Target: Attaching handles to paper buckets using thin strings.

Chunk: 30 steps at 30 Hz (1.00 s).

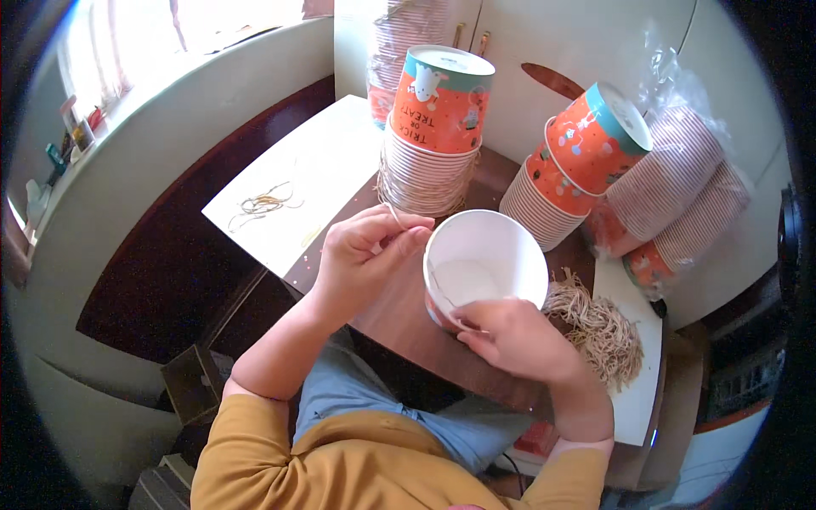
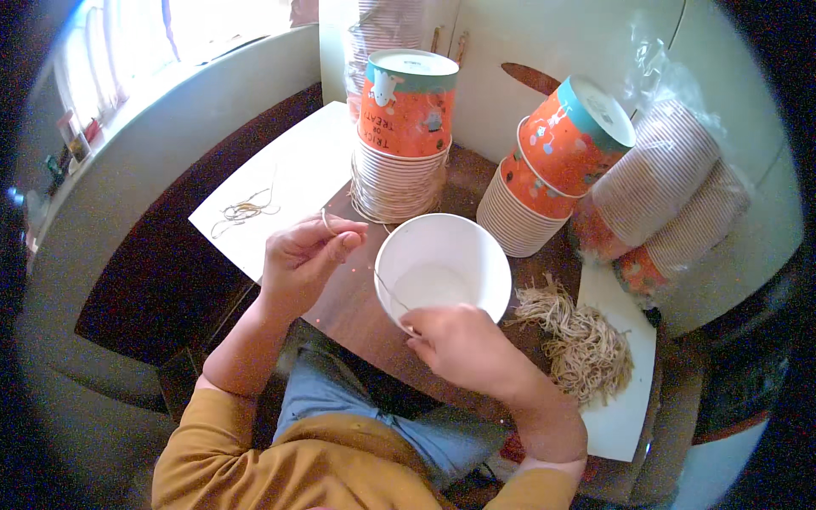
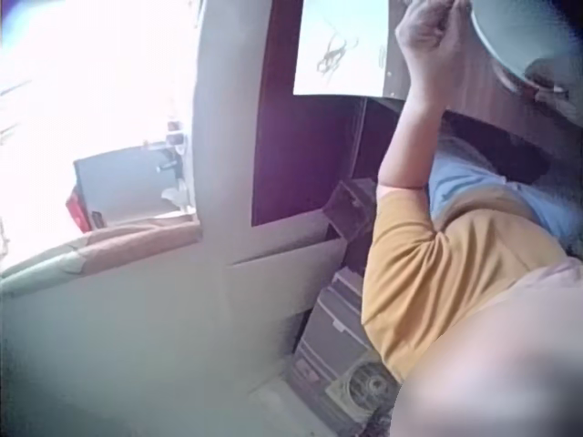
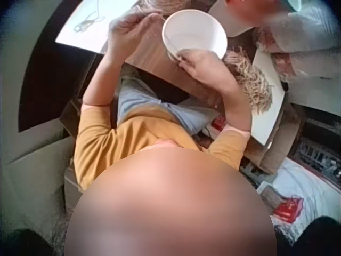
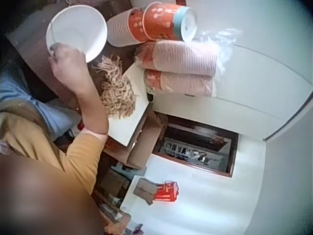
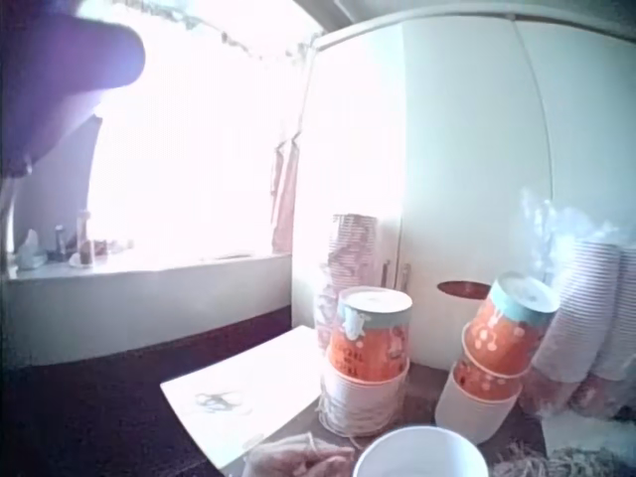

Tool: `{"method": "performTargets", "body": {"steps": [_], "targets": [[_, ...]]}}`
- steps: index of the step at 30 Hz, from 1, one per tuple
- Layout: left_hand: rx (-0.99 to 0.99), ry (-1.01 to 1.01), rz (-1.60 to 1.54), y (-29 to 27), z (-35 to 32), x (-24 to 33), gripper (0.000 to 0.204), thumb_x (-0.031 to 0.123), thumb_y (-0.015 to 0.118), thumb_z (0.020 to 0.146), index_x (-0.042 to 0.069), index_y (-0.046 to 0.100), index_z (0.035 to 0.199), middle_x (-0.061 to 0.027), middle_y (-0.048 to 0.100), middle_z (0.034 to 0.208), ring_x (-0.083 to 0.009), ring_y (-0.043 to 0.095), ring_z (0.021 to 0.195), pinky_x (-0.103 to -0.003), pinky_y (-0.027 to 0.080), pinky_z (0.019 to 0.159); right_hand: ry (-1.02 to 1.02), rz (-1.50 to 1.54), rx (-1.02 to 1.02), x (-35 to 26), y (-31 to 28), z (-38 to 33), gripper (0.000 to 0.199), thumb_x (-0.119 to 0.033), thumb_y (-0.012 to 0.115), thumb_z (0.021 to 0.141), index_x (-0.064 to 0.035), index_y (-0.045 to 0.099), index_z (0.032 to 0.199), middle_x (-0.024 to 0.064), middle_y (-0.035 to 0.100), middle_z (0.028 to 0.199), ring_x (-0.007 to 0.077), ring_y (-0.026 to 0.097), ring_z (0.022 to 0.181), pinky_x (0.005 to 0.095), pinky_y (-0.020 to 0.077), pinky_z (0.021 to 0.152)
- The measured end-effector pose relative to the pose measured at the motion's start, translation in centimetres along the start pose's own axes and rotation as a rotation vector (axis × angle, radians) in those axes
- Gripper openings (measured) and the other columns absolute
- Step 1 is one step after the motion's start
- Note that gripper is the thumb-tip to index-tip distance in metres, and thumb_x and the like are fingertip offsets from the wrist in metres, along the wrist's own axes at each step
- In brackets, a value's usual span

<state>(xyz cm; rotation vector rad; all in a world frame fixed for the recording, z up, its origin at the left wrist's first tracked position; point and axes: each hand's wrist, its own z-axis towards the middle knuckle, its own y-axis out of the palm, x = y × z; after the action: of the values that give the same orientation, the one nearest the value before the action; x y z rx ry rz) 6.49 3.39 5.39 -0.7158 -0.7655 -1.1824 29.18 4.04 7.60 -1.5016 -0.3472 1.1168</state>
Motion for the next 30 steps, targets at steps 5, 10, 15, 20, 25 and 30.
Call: {"method": "performTargets", "body": {"steps": [5, 10, 15, 20, 25, 30], "targets": [[0.038, -0.048, -0.069, -0.8, 1.4, 0.2, 0.014, 0.006, 0.063, 0.088, -0.004, 0.069, 0.097, -0.0028, 0.061, 0.076, -0.0058, 0.055, 0.07, -0.021, 0.045, 0.064, 0.023, -0.106, -0.008, -0.3, -1.2, -2.5, 0.017, -0.007, 0.067, 0.074, -0.0059, 0.068, 0.091, 0.0131, 0.066, 0.082, 0.0316, 0.065, 0.076, 0.0383, 0.0525, 0.069], [0.025, 0.137, 0.157, 0.1, 1.5, 0.8, 0.014, 0.003, 0.066, 0.085, -0.001, 0.07, 0.098, -0.0029, 0.057, 0.072, -0.0072, 0.053, 0.064, -0.024, 0.044, 0.058, -0.018, -0.069, -0.169, -0.1, -2.5, -3.2, 0.018, -0.012, 0.068, 0.075, -0.0058, 0.068, 0.092, 0.0125, 0.066, 0.083, 0.0313, 0.065, 0.078, 0.0381, 0.0527, 0.069], [-0.112, 0.575, 0.377, 1.9, 1.3, 1.0, 0.02, 0.007, 0.072, 0.078, 0.006, 0.069, 0.098, -0.0047, 0.053, 0.072, -0.0203, 0.054, 0.06, -0.031, 0.046, 0.055, 0.047, 0.296, 0.212, -0.3, -5.6, 0.0, 0.025, -0.026, 0.068, 0.083, -0.002, 0.069, 0.093, 0.0131, 0.066, 0.085, 0.0231, 0.065, 0.079, 0.0321, 0.0502, 0.071], [-0.205, 0.693, 0.55, 3.0, 0.5, 1.6, 0.019, 0.005, 0.071, 0.073, 0.004, 0.061, 0.089, -0.0071, 0.058, 0.073, -0.0252, 0.058, 0.062, -0.035, 0.046, 0.055, 0.044, 0.454, 0.242, -0.7, -4.4, 4.2, 0.025, -0.025, 0.068, 0.086, -0.0007, 0.069, 0.091, 0.0089, 0.064, 0.082, 0.0159, 0.062, 0.078, 0.0302, 0.0498, 0.071], [-0.229, 0.634, 0.578, 3.2, -0.3, 1.6, 0.02, 0.006, 0.072, 0.074, 0.004, 0.063, 0.092, -0.0066, 0.058, 0.069, -0.0237, 0.057, 0.057, -0.034, 0.045, 0.054, 0.168, 0.965, 0.213, 0.3, -3.0, 4.5, 0.019, -0.018, 0.064, 0.09, 0.0009, 0.067, 0.089, 0.0051, 0.065, 0.082, 0.0116, 0.061, 0.077, 0.0261, 0.0503, 0.072], [-0.25, 0.213, 0.218, 1.5, -1.1, 1.6, 0.025, 0.008, 0.075, 0.074, 0.001, 0.067, 0.096, -0.0056, 0.061, 0.07, -0.0093, 0.053, 0.054, -0.023, 0.043, 0.05, 0.185, 1.162, 0.349, 1.9, -2.5, 4.0, 0.017, -0.017, 0.059, 0.094, 0.0, 0.062, 0.094, 0.0044, 0.065, 0.085, 0.009, 0.059, 0.079, 0.0237, 0.0484, 0.076]]}}
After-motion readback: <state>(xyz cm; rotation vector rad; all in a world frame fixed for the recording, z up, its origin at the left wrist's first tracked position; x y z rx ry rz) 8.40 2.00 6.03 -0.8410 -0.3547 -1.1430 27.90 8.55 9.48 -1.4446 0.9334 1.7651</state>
